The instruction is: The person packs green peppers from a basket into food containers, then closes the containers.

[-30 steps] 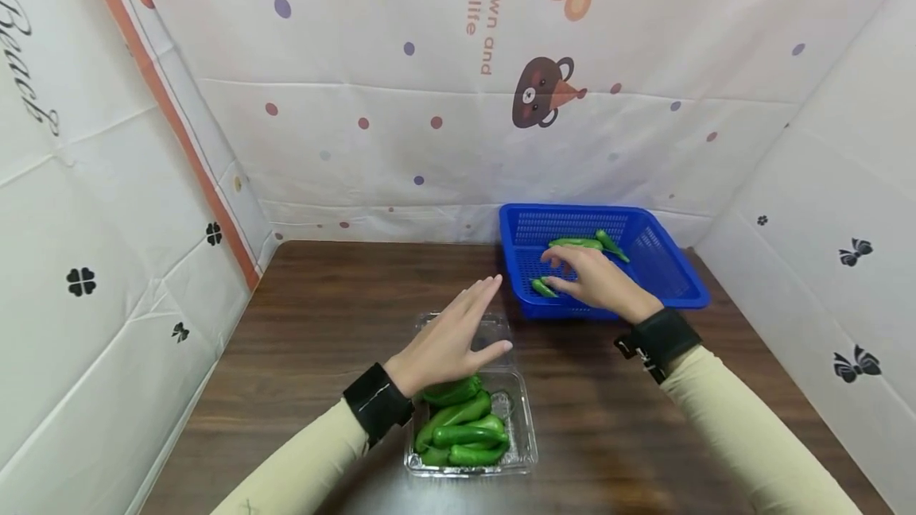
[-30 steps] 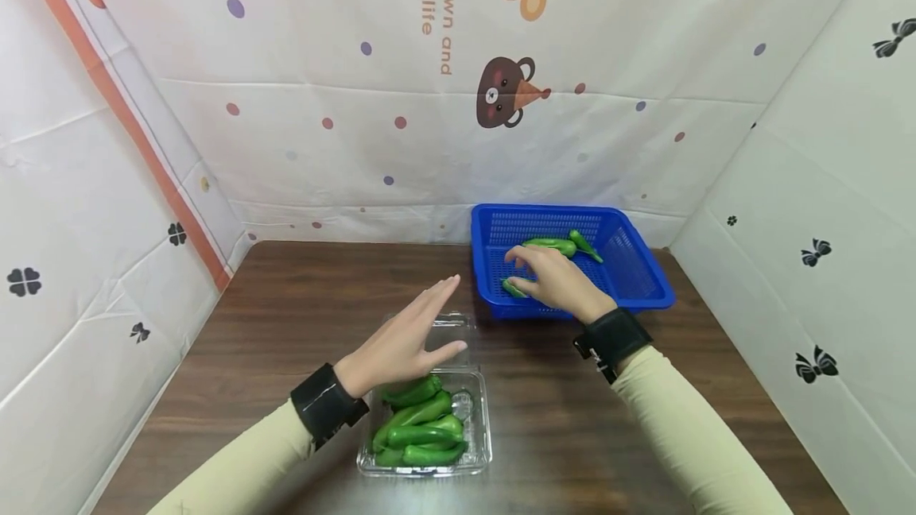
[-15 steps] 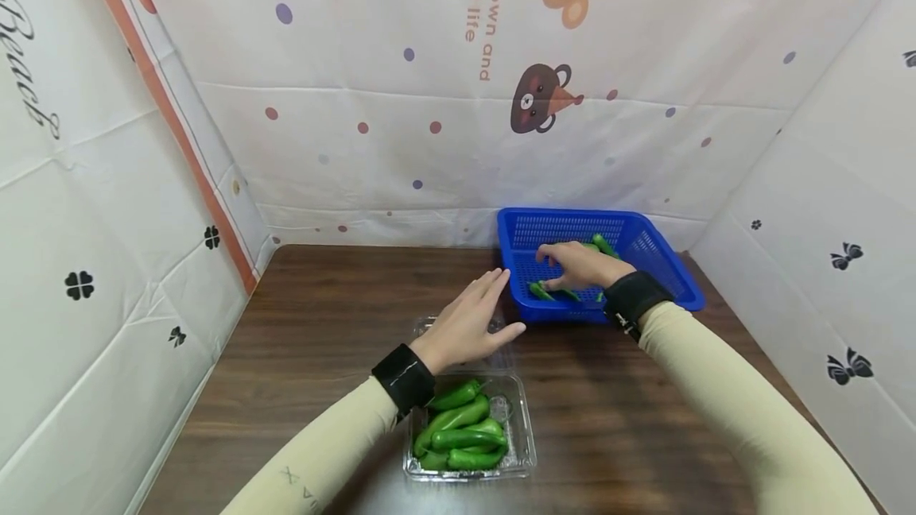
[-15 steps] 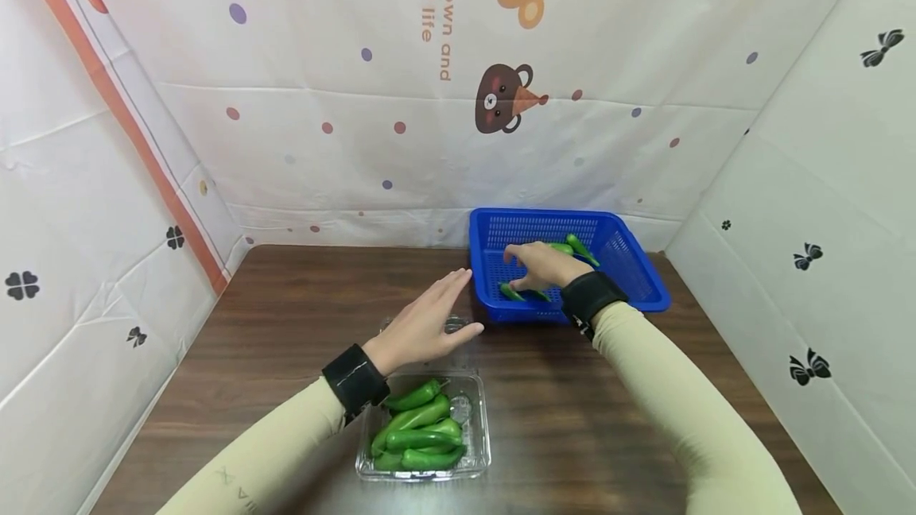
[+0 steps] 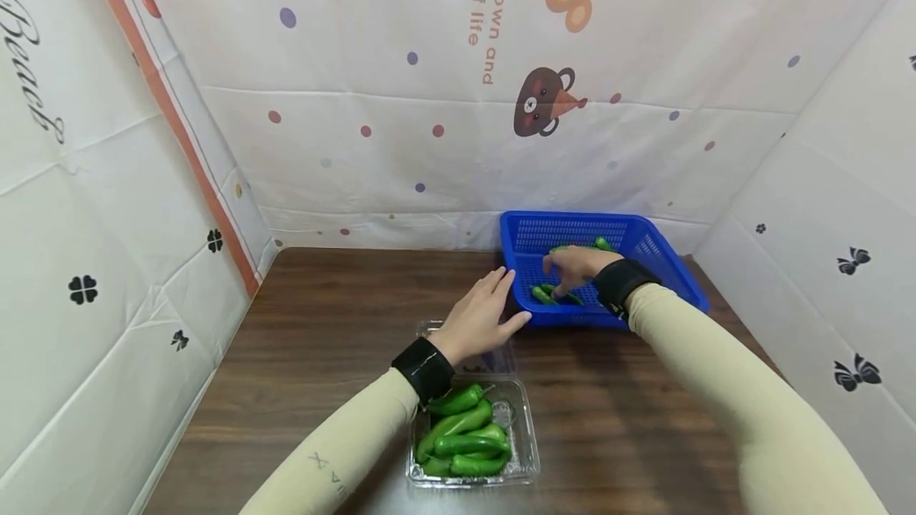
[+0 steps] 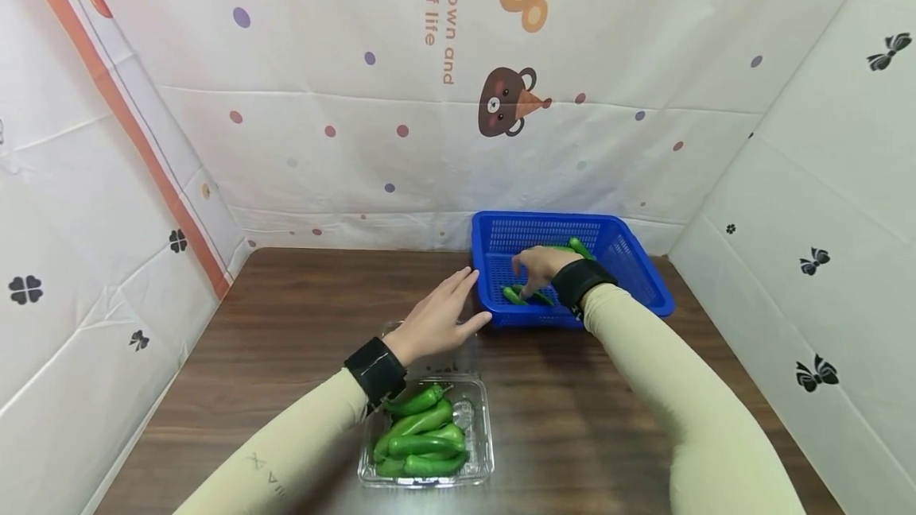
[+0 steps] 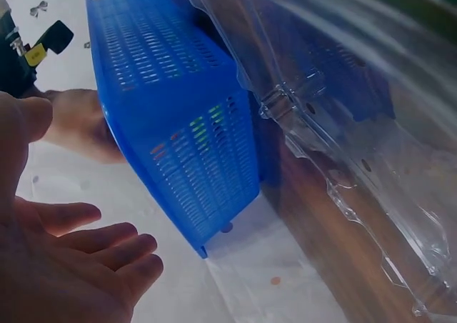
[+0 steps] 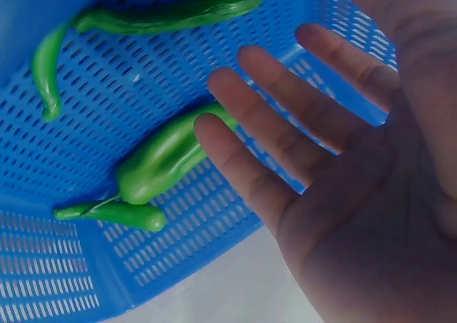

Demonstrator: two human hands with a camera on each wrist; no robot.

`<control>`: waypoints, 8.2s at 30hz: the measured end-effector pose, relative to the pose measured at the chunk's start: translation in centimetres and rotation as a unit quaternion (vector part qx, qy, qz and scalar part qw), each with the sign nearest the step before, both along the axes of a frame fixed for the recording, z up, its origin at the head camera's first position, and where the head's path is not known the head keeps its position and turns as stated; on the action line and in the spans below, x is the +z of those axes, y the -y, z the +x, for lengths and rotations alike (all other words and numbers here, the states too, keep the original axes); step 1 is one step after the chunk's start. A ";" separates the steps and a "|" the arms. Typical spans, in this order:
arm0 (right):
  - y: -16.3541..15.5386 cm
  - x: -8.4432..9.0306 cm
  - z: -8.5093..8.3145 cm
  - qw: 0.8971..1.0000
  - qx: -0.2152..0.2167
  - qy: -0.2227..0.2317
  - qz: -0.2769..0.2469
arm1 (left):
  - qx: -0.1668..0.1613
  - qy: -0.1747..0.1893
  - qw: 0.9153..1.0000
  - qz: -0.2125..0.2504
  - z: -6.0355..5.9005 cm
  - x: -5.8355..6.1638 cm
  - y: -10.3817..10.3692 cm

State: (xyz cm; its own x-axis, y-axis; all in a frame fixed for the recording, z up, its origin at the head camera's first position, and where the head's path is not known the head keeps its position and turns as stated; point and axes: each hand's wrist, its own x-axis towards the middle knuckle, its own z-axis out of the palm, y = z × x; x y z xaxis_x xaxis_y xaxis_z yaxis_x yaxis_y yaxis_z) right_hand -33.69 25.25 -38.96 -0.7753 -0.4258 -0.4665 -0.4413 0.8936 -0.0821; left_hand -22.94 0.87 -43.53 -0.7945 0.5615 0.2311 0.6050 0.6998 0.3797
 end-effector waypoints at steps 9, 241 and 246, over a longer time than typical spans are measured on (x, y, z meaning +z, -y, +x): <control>0.3 -0.5 -0.8 0.999 -0.022 0.022 0.033 | 0.014 0.009 1.000 -0.011 -0.6 -0.1 -0.9; 7.3 -1.4 18.2 0.886 0.233 -0.262 -0.303 | -0.077 0.030 0.992 0.090 11.7 -2.6 12.1; 7.7 -1.7 18.6 0.882 0.238 -0.266 -0.308 | -0.079 0.027 0.991 0.104 12.3 -3.0 12.5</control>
